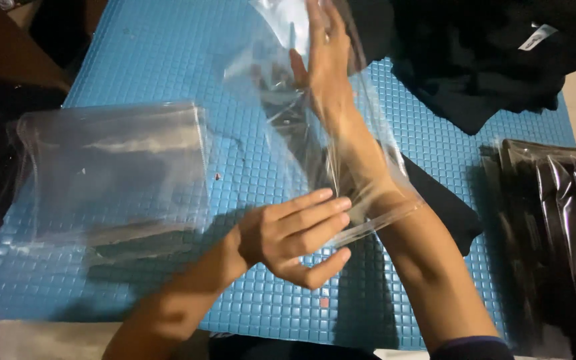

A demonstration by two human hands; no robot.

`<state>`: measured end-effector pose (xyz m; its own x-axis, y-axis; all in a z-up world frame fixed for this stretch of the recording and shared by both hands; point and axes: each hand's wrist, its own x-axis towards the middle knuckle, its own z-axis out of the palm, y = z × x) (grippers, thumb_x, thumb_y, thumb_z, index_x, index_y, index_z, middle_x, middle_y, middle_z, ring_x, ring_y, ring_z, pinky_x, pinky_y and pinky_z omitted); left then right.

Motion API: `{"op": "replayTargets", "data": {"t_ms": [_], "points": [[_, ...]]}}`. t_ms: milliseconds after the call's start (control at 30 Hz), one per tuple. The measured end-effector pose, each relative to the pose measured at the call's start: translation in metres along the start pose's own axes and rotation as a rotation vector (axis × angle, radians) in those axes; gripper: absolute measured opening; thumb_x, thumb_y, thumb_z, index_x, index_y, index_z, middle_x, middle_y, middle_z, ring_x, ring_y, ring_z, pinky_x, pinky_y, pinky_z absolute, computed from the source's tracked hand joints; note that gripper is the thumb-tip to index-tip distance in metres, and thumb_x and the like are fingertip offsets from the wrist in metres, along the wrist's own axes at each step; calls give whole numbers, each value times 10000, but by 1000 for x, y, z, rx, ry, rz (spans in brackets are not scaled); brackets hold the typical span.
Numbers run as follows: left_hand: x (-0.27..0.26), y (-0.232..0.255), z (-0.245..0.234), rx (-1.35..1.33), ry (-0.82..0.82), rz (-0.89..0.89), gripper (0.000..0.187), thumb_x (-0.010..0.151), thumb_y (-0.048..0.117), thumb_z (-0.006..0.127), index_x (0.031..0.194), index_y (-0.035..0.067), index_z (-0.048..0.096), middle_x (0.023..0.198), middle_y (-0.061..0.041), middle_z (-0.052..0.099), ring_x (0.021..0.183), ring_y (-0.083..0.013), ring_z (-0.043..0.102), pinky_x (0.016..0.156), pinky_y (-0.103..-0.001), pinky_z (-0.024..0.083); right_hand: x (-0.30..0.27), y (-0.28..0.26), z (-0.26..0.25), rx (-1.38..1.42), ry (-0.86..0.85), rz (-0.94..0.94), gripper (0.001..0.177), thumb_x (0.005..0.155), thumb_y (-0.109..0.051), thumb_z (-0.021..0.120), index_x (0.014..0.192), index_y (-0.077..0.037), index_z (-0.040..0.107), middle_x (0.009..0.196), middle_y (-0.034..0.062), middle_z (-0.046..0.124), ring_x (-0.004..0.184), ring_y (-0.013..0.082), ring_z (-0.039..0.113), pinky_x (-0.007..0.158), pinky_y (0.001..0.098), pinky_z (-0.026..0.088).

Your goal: The person folds black t-shirts on a blue textured mat and places each folded shirt into a clear plastic bag. The process is repeated for multiple shirts, with each bagged shirt set aside.

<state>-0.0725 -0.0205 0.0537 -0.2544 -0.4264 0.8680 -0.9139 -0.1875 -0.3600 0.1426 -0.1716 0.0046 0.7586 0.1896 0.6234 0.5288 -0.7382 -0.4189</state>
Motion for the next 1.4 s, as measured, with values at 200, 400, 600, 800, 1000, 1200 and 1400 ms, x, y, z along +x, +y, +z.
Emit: {"op": "replayTargets", "data": {"t_ms": [200, 400, 600, 800, 1000, 1200, 1400], "points": [[-23, -5, 5, 187, -96, -155, 319, 1023, 91, 760, 1249, 66, 537, 1223, -236, 641, 1151, -373, 707, 985, -462, 673, 1, -27, -9, -352, -664, 545, 895, 906, -740, 99, 1592, -220, 344, 1706, 169, 82, 1564, 422, -1, 1199, 663, -73], [-24, -12, -3, 246, -201, -539, 303, 952, -81, 809, 1213, -18, 667, 1162, -212, 578, 1148, -382, 654, 1032, -448, 635, -7, -32, -14, -423, -574, 480, 1072, 808, -903, 166, 1680, -290, 57, 1671, 239, -150, 1548, 523, -88, 1213, 679, -60], [-22, -13, -5, 325, -310, -577, 173, 915, -94, 692, 888, 72, 652, 834, -41, 569, 738, -217, 540, 641, -313, 460, -6, -28, -2, -482, -655, 432, 893, 1014, -612, 549, 1673, -253, 65, 1686, 231, -108, 1563, 464, -44, 1224, 662, -5], [-13, -9, -5, 207, -228, -430, 165, 950, -85, 722, 907, 60, 655, 794, -35, 566, 698, -171, 525, 626, -280, 477, -4, -37, -1, -395, -476, 463, 1136, 882, -955, 313, 1678, -244, -78, 1662, 246, -217, 1563, 577, -46, 1207, 746, 27], [-32, -25, -12, 386, -332, -585, 168, 1029, 238, 741, 952, 95, 699, 816, -26, 524, 720, -169, 493, 568, -252, 423, -12, -47, -1, -260, -505, 322, 853, 1010, -696, 241, 1654, -143, 161, 1689, 241, -4, 1561, 439, -20, 1224, 625, -41], [-58, -52, -23, 603, -235, -756, 132, 988, 132, 813, 913, 117, 705, 854, -30, 546, 739, -182, 522, 479, -241, 451, -59, -7, -6, -399, -597, 44, 1158, 830, -391, 850, 1644, -80, 87, 1667, 322, 54, 1554, 481, 105, 1244, 578, 159], [-65, -56, -8, 577, -113, -644, 82, 981, 131, 738, 922, 145, 684, 812, 18, 487, 711, -187, 585, 594, -294, 510, -90, -20, -49, -84, -243, -45, 891, 1018, -250, 681, 1600, 98, 104, 1554, 487, 158, 1453, 654, 272, 1199, 606, 373]]}}
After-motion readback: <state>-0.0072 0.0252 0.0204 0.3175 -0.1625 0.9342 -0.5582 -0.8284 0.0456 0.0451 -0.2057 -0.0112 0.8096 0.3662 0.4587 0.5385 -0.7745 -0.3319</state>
